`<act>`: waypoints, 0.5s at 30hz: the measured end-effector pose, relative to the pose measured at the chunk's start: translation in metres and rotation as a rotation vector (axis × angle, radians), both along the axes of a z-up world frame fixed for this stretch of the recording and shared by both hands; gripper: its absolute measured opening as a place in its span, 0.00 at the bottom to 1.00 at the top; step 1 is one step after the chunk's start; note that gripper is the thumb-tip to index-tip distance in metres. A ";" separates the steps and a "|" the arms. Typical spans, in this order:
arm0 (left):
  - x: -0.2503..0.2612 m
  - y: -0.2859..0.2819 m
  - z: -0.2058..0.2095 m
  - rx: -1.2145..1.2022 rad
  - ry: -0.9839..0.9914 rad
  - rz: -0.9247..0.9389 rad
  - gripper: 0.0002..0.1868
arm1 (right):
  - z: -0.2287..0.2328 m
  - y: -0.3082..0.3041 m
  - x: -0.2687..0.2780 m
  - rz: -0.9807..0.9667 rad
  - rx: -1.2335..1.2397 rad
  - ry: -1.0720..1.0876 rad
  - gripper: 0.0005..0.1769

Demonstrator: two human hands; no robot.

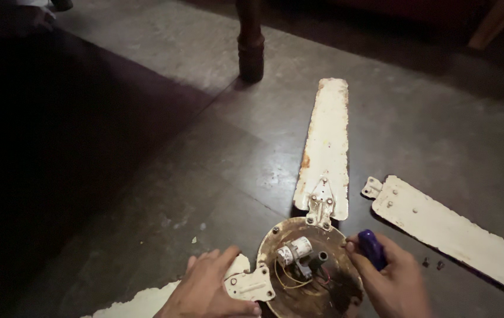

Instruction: The person attaches fan blades to the central motor housing using a screwdriver. They position each blade and tighten the screws to secure them to the hub.

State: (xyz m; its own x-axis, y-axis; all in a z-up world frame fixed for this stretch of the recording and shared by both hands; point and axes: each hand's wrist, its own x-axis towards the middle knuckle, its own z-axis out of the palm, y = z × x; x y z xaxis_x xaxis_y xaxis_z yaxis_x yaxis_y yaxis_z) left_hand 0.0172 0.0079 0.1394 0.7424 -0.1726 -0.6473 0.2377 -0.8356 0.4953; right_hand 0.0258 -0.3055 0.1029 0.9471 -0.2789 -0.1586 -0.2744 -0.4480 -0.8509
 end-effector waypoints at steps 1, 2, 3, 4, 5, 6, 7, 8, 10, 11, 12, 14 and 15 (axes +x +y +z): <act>0.000 0.002 -0.002 -0.028 -0.032 -0.010 0.60 | 0.001 0.001 -0.001 0.012 -0.007 -0.006 0.15; 0.000 0.004 -0.004 -0.026 -0.030 -0.008 0.60 | 0.003 0.002 0.000 0.025 -0.014 -0.011 0.15; 0.000 0.006 -0.006 -0.025 -0.027 -0.006 0.60 | 0.004 0.004 0.000 0.024 0.013 -0.003 0.15; -0.001 0.007 -0.008 -0.023 -0.027 -0.002 0.60 | 0.005 0.004 -0.001 0.026 0.040 0.003 0.15; -0.002 0.008 -0.009 0.001 -0.030 -0.009 0.60 | 0.006 0.005 0.000 0.028 0.068 0.009 0.15; -0.001 0.008 -0.010 0.025 -0.033 -0.017 0.61 | 0.006 0.006 -0.001 0.024 0.075 0.020 0.14; -0.001 0.008 -0.010 0.049 -0.036 -0.026 0.61 | 0.007 0.006 -0.001 0.020 0.083 0.031 0.14; -0.001 0.008 -0.010 0.054 -0.026 -0.016 0.61 | 0.008 0.006 -0.001 0.015 0.090 0.042 0.13; -0.001 0.008 -0.006 0.063 -0.004 0.003 0.60 | 0.011 0.008 -0.001 0.038 0.135 0.019 0.14; 0.000 0.008 -0.005 0.066 -0.004 0.012 0.60 | 0.011 0.008 -0.001 0.048 0.158 0.007 0.14; 0.000 0.007 -0.003 0.068 -0.006 0.023 0.60 | 0.011 0.008 -0.002 0.049 0.106 0.037 0.14; 0.000 0.006 -0.001 0.065 -0.009 0.038 0.60 | 0.010 0.006 -0.003 0.048 0.003 0.096 0.13; 0.000 0.007 0.000 0.060 -0.009 0.042 0.59 | 0.010 0.005 -0.003 0.064 0.029 0.070 0.13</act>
State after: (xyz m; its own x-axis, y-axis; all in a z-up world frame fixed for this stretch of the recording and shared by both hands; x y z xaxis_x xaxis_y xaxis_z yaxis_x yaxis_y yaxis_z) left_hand 0.0170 0.0149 0.1399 0.7537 -0.1023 -0.6492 0.2689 -0.8533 0.4467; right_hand 0.0230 -0.3003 0.1125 0.9493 -0.2124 -0.2318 -0.3049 -0.4424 -0.8434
